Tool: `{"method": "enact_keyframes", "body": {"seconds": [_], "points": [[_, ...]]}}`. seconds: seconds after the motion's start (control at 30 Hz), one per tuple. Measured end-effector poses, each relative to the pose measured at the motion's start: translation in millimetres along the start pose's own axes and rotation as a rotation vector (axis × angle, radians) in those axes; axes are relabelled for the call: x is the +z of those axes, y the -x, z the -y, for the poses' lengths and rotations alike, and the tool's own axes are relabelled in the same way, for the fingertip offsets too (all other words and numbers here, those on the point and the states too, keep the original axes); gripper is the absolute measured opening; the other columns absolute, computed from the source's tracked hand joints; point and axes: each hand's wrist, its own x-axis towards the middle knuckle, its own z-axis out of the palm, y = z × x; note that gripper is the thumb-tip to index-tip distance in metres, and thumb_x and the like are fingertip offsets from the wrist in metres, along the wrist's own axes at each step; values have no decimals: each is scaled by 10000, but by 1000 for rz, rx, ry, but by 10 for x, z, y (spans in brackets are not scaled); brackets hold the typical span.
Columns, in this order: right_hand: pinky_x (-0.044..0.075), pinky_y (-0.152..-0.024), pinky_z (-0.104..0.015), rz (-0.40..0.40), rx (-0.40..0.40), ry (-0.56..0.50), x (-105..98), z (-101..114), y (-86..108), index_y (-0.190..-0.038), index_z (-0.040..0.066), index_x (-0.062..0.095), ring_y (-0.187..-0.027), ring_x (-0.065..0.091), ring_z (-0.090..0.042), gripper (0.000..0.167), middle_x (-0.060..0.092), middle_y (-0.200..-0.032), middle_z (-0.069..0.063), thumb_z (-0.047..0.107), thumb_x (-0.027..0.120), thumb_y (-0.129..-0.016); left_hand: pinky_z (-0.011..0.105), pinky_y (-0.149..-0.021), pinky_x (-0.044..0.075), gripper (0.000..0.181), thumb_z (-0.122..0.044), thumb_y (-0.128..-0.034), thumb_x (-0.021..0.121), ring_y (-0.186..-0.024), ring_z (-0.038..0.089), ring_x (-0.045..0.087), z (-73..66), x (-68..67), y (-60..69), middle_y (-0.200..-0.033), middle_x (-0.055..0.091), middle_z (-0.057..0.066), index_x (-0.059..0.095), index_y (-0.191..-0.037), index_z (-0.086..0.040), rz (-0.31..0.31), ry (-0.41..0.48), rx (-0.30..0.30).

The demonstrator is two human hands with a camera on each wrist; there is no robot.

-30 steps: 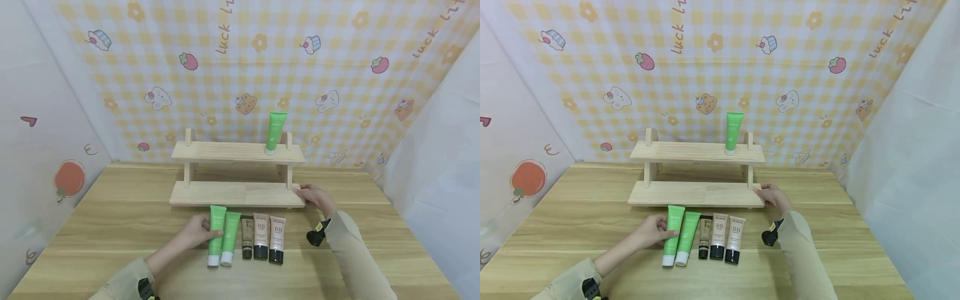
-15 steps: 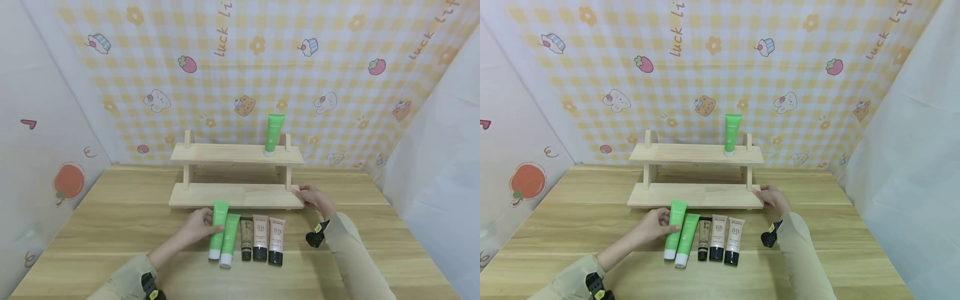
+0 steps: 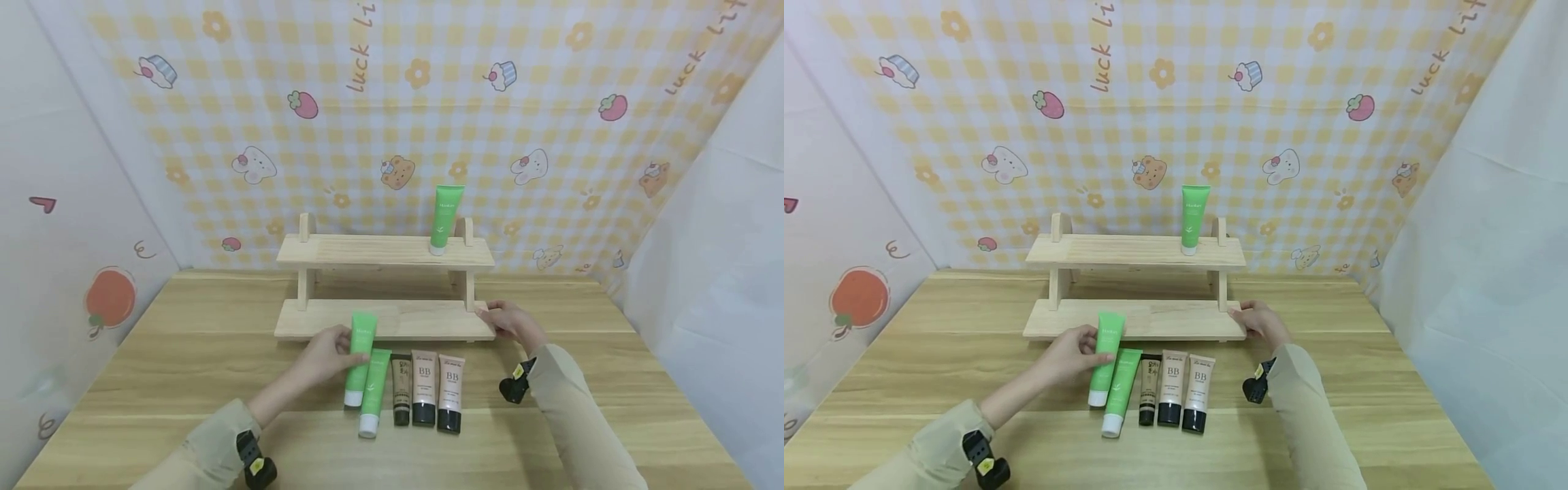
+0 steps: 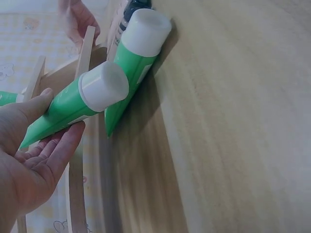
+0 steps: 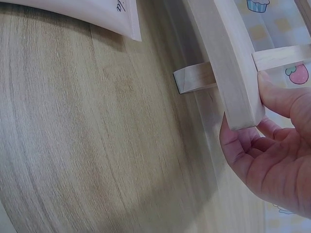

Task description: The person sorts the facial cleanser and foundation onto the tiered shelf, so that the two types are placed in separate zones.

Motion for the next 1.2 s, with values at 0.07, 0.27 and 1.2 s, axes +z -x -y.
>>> {"method": "enact_keyframes", "body": {"seconds": [0.07, 0.27, 1.2], "points": [[475, -620, -170, -6, 1, 3, 5, 0, 0, -1341, -81, 282, -712, 515, -70, 580, 509, -908, -48, 267, 504, -933, 265, -664, 532, 510, -292, -715, 751, -777, 145, 581, -19, -11, -9, -904, 632, 56, 564, -1090, -2, 6, 7, 0], [425, -583, -172, 0, -7, 41, 15, -4, -2, -1334, -72, 296, -640, 457, -62, 584, 470, -760, 20, 298, 504, -932, 261, -661, 531, 510, -281, -723, 749, -775, 148, 582, -57, -27, -33, -898, 632, 62, 560, -1099, 6, 2, 20, 3], [460, -610, -166, -5, 4, -3, 1, -15, -33, -1349, -78, 296, -688, 521, -54, 571, 536, -855, -13, 270, 492, -940, 285, -700, 545, 540, -266, -753, 735, -847, 188, 607, -229, -97, -300, -998, 644, 109, 530, -1168, 11, -45, 37, 78]]}}
